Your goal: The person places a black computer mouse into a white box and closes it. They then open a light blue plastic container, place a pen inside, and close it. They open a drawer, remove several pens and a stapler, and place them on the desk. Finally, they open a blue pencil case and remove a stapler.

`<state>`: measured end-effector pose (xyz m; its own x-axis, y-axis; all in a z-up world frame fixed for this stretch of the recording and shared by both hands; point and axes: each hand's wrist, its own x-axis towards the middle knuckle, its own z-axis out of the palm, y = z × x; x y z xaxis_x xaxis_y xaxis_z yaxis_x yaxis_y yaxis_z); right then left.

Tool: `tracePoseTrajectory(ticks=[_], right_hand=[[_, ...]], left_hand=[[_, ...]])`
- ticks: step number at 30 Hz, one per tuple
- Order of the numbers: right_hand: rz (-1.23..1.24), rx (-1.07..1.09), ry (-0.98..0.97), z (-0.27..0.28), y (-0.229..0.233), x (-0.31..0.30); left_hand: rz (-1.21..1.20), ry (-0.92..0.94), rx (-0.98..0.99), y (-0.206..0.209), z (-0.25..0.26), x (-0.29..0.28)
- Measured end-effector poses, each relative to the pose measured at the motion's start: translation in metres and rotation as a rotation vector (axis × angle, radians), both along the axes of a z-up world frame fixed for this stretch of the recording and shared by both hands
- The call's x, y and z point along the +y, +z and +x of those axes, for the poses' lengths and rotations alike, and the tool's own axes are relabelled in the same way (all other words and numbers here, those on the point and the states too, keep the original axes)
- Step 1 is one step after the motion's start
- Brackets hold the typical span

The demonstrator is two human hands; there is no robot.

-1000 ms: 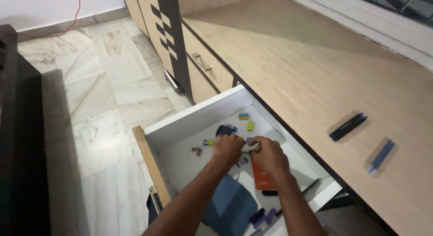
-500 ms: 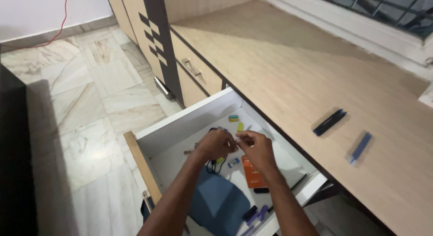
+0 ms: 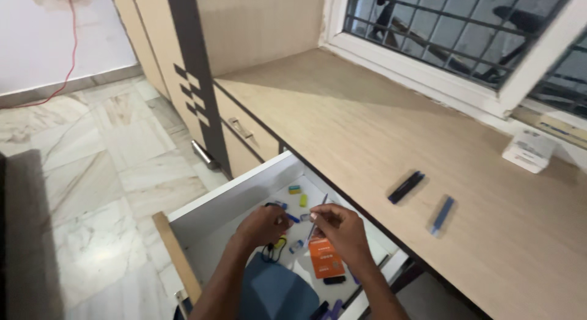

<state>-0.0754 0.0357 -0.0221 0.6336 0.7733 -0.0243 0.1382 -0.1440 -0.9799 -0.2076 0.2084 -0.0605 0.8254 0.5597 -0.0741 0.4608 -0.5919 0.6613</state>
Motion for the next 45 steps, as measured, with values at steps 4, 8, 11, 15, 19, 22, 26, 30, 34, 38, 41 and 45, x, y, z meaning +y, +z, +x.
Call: tracePoseTrajectory(ticks=[4,8,11,15,19,22,26,30,34,38,41,45], right_hand=[[0.071,-0.056,-0.069,0.029,0.013,-0.032],[0.101,-0.072,-0.178,0.067,0.03,-0.072],[0.07,-0.142,-0.304,0.09,0.04,-0.11],[0.081,-0.165,-0.452,0.117,0.045,-0.16],[-0.006,-0.256,-0.559,0.139,0.044,-0.199],[-0.103,-0.346,-0.651,0.143,0.042,-0.222],[-0.09,-0.567,-0.675,0.141,0.031,-0.236],[0.009,-0.704,-0.675,0.14,0.018,-0.237],[-0.032,-0.656,-0.692,0.143,0.016,-0.237],[-0.032,-0.715,-0.693,0.14,0.02,-0.234],[-0.074,-0.713,-0.718,0.136,0.028,-0.232],[-0.167,-0.512,-0.846,0.13,0.035,-0.234]], left_hand=[[-0.054,-0.017,0.06,0.0,0.004,-0.008],[0.087,-0.097,-0.054,0.0,0.008,-0.01],[0.033,-0.123,-0.108,0.009,0.014,-0.019],[-0.042,-0.125,-0.114,0.038,0.032,-0.047],[0.052,-0.341,-0.317,0.071,0.074,-0.093],[-0.086,-0.481,-0.363,0.09,0.108,-0.142],[0.042,-0.624,-0.34,0.104,0.148,-0.205],[0.016,-0.637,-0.352,0.099,0.175,-0.249],[-0.059,-0.51,-0.456,0.085,0.19,-0.263],[-0.065,-0.483,-0.568,0.082,0.196,-0.262],[-0.149,-0.429,-0.413,0.085,0.196,-0.26],[-0.16,-0.41,-0.392,0.087,0.197,-0.259]])
